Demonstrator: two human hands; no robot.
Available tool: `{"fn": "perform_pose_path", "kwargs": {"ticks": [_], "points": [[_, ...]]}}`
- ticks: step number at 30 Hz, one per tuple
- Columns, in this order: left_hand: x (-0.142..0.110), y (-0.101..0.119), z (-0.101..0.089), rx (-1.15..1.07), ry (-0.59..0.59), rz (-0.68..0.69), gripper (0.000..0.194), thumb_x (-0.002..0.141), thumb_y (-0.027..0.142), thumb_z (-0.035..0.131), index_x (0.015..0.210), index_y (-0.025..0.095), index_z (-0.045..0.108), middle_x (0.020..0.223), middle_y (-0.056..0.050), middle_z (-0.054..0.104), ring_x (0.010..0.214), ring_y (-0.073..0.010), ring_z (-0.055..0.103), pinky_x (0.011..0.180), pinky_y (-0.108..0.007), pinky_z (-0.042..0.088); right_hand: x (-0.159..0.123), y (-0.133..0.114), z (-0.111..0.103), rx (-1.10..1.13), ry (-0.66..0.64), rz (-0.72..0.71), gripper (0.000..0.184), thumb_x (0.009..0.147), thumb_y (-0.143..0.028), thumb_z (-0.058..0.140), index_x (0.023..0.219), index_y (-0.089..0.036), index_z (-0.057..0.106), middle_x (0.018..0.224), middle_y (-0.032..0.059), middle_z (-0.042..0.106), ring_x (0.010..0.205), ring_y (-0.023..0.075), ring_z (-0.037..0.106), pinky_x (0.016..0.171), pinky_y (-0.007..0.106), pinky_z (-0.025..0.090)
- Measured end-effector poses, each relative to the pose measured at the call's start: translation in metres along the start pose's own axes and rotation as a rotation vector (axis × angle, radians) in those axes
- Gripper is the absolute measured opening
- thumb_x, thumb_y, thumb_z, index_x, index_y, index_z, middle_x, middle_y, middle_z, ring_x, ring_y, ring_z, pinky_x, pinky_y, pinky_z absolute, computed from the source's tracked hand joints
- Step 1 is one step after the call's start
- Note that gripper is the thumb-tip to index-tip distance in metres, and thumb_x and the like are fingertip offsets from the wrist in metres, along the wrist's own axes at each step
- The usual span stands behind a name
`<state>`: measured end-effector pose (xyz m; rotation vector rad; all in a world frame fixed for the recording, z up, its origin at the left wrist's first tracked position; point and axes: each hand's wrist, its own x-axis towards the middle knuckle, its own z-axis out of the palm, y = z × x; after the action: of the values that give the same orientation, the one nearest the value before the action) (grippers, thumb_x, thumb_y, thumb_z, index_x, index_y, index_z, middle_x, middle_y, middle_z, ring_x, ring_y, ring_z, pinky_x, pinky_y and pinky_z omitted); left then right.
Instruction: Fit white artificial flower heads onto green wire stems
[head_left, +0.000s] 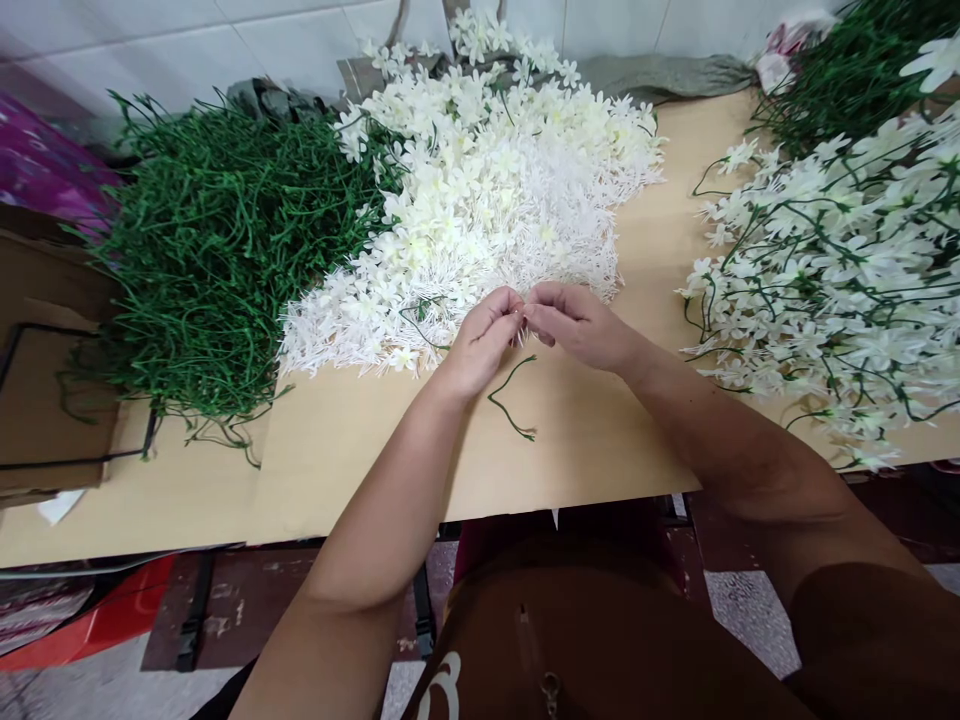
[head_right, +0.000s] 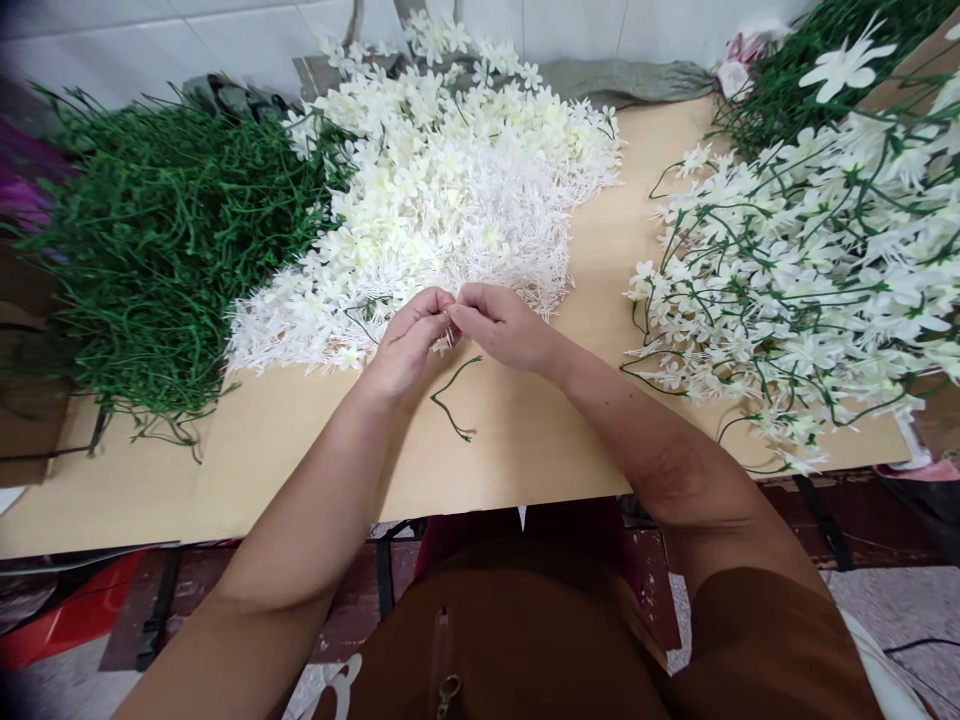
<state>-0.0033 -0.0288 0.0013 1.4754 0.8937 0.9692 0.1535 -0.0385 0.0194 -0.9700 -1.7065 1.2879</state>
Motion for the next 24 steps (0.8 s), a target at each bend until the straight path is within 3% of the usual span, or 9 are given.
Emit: {"fn": "perform_pose_path", "kwargs": {"ticks": [5,9,11,14,16,18,20,22,24], "points": [[-0.001,0.008,0.000,-0.161,-0.093,-0.010,0.015,0.079,0.021,0.049,0.065,0.020,0.045,0.056,0.002,0.046,0.054,-0.0108,0.046,0.055,-0.026,0.041,0.003,-0.001,0.002,0.431,-0.067,0.009,0.039,0.086,-0.038,0.057,0.058,-0.020,0.036,0.052,-0.0067,0.035,0.050,0.0057,0.035,0.050,0.023,0.034],[-0.002,0.011,0.003,-0.236,-0.087,-0.071,0.013,0.079,0.022,0.049,0.066,0.020,0.047,0.057,0.001,0.046,0.055,-0.0109,0.049,0.055,-0.026,0.045,-0.003,-0.022,-0.012,0.449,-0.112,-0.069,0.046,0.088,-0.052,0.054,0.059,-0.022,0.033,0.054,-0.0058,0.035,0.050,0.0071,0.039,0.050,0.026,0.041],[-0.001,0.011,0.002,-0.213,-0.043,-0.075,0.011,0.078,0.023,0.053,0.068,0.020,0.050,0.062,0.000,0.051,0.056,-0.0102,0.049,0.054,-0.025,0.044,-0.009,-0.036,-0.024,0.389,-0.373,-0.079,0.046,0.082,-0.057,0.061,0.059,-0.020,0.045,0.055,-0.0034,0.045,0.052,0.0084,0.047,0.054,0.027,0.046],[0.002,0.009,-0.005,-0.217,0.036,-0.037,0.012,0.073,0.025,0.061,0.069,0.019,0.052,0.065,0.001,0.054,0.055,-0.0087,0.048,0.051,-0.023,0.042,-0.017,-0.052,-0.041,0.241,-0.898,-0.010,0.040,0.062,-0.052,0.081,0.065,-0.016,0.064,0.061,0.0018,0.061,0.060,0.0111,0.058,0.059,0.026,0.050],[0.003,0.008,-0.010,-0.217,0.043,-0.015,0.016,0.070,0.029,0.067,0.069,0.019,0.055,0.066,0.001,0.055,0.056,-0.0087,0.049,0.051,-0.023,0.042,-0.020,-0.056,-0.044,0.153,-1.057,0.032,0.037,0.062,-0.050,0.081,0.069,-0.016,0.068,0.066,0.0036,0.066,0.065,0.0115,0.061,0.062,0.025,0.050],[0.003,0.006,-0.012,-0.210,0.031,0.002,0.021,0.067,0.034,0.073,0.070,0.018,0.059,0.065,0.001,0.057,0.057,-0.0089,0.050,0.052,-0.023,0.042,-0.018,-0.052,-0.042,0.075,-0.956,0.024,0.035,0.074,-0.051,0.072,0.068,-0.016,0.066,0.068,0.0030,0.065,0.065,0.0098,0.059,0.062,0.024,0.049],[0.003,0.005,-0.012,-0.199,0.041,0.018,0.026,0.064,0.037,0.079,0.073,0.018,0.063,0.066,0.001,0.059,0.058,-0.0087,0.052,0.054,-0.023,0.042,-0.014,-0.039,-0.035,-0.028,-0.612,-0.031,0.034,0.078,-0.048,0.068,0.067,-0.016,0.061,0.067,0.0010,0.061,0.062,0.0082,0.053,0.059,0.023,0.046],[0.003,0.004,-0.010,-0.194,0.077,0.026,0.029,0.063,0.040,0.081,0.075,0.018,0.066,0.068,0.000,0.061,0.060,-0.0082,0.053,0.056,-0.022,0.043,-0.009,-0.023,-0.026,-0.143,-0.181,-0.097,0.032,0.071,-0.043,0.076,0.072,-0.017,0.056,0.073,0.0001,0.058,0.065,0.0082,0.051,0.058,0.022,0.044],[0.003,0.004,-0.008,-0.204,0.108,0.014,0.031,0.062,0.042,0.083,0.075,0.018,0.067,0.068,0.001,0.062,0.060,-0.0079,0.054,0.056,-0.022,0.043,-0.006,-0.008,-0.017,-0.214,0.096,-0.140,0.036,0.065,-0.039,0.080,0.080,-0.017,0.055,0.085,0.0016,0.057,0.069,0.0087,0.051,0.057,0.022,0.044]]}}
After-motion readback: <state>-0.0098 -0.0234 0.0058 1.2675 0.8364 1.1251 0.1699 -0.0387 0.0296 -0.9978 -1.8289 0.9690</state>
